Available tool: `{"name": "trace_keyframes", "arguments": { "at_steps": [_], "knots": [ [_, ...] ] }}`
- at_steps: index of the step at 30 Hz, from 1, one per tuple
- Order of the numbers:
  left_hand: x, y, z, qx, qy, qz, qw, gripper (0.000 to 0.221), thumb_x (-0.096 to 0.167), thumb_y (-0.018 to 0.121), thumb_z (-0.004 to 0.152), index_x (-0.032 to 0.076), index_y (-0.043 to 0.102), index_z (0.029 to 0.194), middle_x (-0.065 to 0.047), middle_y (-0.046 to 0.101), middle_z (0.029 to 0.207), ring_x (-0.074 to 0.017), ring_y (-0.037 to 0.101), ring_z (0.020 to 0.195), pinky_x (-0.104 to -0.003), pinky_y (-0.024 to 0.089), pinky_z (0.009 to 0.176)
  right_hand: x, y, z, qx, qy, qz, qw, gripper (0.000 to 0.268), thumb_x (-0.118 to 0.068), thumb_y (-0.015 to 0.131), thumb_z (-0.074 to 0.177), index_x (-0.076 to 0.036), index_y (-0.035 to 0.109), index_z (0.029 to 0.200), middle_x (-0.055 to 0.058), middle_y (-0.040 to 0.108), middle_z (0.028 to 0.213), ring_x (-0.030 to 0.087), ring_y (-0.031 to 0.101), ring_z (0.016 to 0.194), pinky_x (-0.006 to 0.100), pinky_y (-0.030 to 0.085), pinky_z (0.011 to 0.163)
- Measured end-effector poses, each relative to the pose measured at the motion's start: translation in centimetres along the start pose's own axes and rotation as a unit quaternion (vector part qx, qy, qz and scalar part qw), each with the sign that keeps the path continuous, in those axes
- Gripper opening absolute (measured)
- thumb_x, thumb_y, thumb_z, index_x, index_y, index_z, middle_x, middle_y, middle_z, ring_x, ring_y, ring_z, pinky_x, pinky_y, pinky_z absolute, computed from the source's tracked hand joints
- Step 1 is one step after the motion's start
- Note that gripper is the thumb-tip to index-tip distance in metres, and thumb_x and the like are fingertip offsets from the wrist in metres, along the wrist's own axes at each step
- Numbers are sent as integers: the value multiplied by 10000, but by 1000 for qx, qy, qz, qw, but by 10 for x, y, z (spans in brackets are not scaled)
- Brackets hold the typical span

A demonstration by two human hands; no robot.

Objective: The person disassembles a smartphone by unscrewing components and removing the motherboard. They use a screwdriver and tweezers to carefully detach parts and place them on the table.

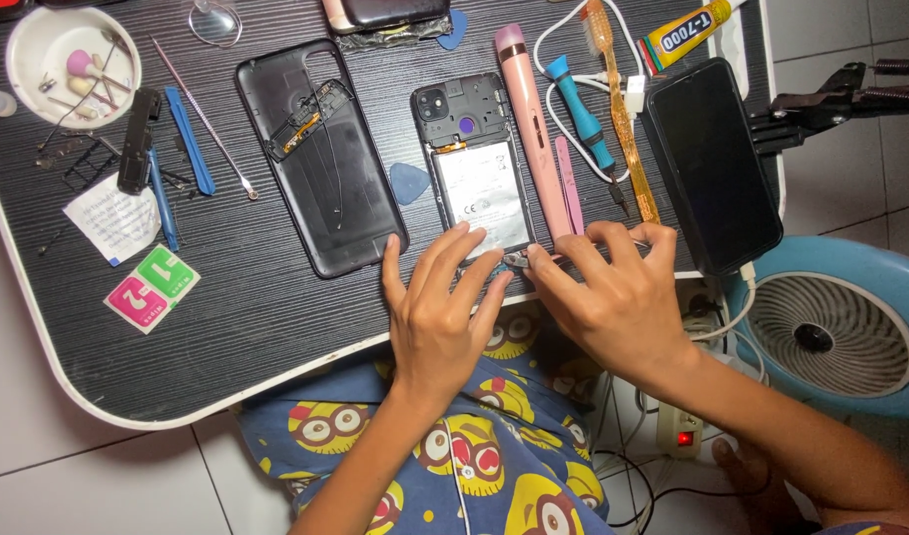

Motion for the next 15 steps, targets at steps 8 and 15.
{"name": "trace_keyframes", "arguments": {
  "at_steps": [8, 15],
  "knots": [
    [0, 2, 0, 7, -15, -3, 1000, 143, 138, 800, 923, 130, 748, 1055, -49, 711, 1213, -254, 673, 1212, -598, 234, 1178, 1, -3, 2, 10, 5, 20, 1000, 130, -253, 753, 997, -196, 699, 1101, 7, 700, 1032, 287, 655, 927, 456, 379, 782],
    [0, 1, 1, 9, -13, -2, 1000, 144, 131, 808, 916, 121, 755, 1050, -54, 713, 1201, -258, 673, 1209, -612, 237, 1173, 2, -7, 5, 11, 4, 8, 1000, 116, -191, 747, 987, -204, 701, 1092, -6, 706, 1015, 275, 655, 921, 459, 367, 787]
  ]
}}
Point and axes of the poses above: each hand's wrist, its own z-axis towards the middle knuckle, its own y-axis out of the palm, x = y × z, the point moved 4 cm from there along z, towards the middle knuckle
